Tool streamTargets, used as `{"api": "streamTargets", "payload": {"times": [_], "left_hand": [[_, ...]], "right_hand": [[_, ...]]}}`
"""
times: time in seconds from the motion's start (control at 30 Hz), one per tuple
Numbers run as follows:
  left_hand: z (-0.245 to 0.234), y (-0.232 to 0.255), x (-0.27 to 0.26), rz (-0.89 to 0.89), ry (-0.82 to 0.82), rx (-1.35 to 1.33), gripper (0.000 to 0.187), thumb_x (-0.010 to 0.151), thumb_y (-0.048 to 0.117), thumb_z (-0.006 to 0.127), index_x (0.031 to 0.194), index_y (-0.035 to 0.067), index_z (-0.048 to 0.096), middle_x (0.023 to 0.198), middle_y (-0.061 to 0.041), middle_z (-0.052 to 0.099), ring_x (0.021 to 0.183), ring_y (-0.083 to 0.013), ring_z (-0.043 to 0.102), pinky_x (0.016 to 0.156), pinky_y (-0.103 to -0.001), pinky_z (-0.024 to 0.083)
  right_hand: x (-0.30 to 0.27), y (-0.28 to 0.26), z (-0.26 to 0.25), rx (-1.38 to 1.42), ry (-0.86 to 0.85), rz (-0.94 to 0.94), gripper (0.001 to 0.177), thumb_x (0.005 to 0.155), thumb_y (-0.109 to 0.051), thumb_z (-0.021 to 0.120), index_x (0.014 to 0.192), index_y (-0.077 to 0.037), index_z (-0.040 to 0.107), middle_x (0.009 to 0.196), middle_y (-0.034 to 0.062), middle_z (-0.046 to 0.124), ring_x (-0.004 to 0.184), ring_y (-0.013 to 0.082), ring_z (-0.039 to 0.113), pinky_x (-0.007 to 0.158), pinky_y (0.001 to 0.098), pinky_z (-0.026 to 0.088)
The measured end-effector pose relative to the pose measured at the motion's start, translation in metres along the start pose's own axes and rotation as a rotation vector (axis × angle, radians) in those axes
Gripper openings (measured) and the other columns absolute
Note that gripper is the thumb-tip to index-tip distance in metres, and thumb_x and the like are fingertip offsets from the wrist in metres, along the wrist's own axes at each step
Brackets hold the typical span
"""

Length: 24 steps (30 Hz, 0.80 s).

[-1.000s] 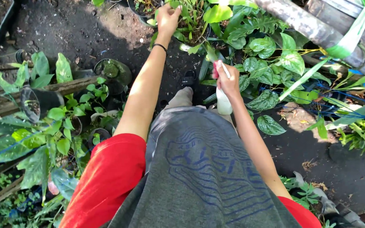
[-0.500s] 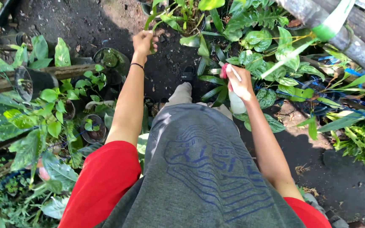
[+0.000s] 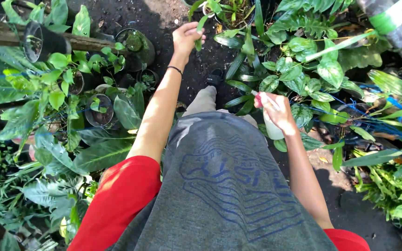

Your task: The person walks through a garden area and sprays water onto various potted plants using a handheld spray bottle. They move from plant to plant, occasionally touching the leaves while spraying.

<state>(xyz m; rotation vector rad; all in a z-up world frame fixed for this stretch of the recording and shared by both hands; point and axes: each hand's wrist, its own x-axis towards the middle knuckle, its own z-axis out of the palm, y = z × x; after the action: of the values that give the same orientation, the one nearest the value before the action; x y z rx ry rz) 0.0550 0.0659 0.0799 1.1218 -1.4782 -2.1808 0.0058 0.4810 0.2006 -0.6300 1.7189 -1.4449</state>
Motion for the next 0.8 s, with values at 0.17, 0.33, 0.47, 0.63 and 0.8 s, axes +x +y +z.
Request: {"api": "streamTargets", "payload": {"times": [0.17,0.33,0.47,0.63,0.8], "left_hand": [[0.009,-0.007,-0.025,0.138,-0.043,0.055,0.041,0.083,-0.015,0.067,0.124,-0.009,0.063,0.102,-0.018,0.078,0.081,-0.0229,0.079,0.068,-0.034,0.067],[0.018,0.001,-0.058,0.064,0.077,0.227,0.031,0.090,0.001,0.072,0.120,-0.002,0.067,0.098,-0.017,0.078,0.071,-0.0194,0.076,0.058,-0.033,0.063],[0.005,-0.036,-0.060,-0.016,0.135,0.162,0.035,0.095,0.022,0.069,0.126,0.007,0.061,0.098,-0.010,0.076,0.069,-0.0175,0.076,0.053,-0.031,0.060],[-0.023,-0.078,-0.087,-0.105,0.199,0.140,0.043,0.097,0.034,0.069,0.131,0.013,0.055,0.096,-0.006,0.071,0.068,-0.0157,0.071,0.054,-0.031,0.057],[-0.055,-0.126,-0.112,-0.199,0.233,0.147,0.043,0.095,0.040,0.068,0.129,0.015,0.059,0.097,-0.005,0.071,0.071,-0.0160,0.072,0.055,-0.030,0.057]], "right_hand": [[-0.023,0.013,-0.008,-0.092,0.085,0.081,0.048,0.108,-0.043,0.052,0.094,-0.001,0.071,0.074,0.0034,0.064,0.055,0.0069,0.049,0.050,0.0259,0.037],[-0.039,0.001,-0.006,-0.045,0.160,0.159,0.046,0.107,-0.040,0.049,0.092,-0.002,0.070,0.073,0.0010,0.067,0.047,0.0078,0.050,0.045,0.0261,0.037],[-0.061,0.020,-0.011,0.034,0.197,0.013,0.045,0.112,-0.037,0.046,0.096,-0.003,0.071,0.062,0.0021,0.058,0.050,0.0080,0.050,0.049,0.0257,0.037],[-0.070,0.022,-0.004,0.085,0.237,0.067,0.040,0.109,-0.032,0.051,0.096,0.001,0.069,0.069,0.0035,0.063,0.048,0.0091,0.050,0.045,0.0266,0.036],[-0.075,0.029,-0.010,0.131,0.216,-0.036,0.031,0.102,-0.024,0.053,0.099,0.001,0.071,0.065,0.0039,0.061,0.048,0.0093,0.050,0.045,0.0259,0.036]]}}
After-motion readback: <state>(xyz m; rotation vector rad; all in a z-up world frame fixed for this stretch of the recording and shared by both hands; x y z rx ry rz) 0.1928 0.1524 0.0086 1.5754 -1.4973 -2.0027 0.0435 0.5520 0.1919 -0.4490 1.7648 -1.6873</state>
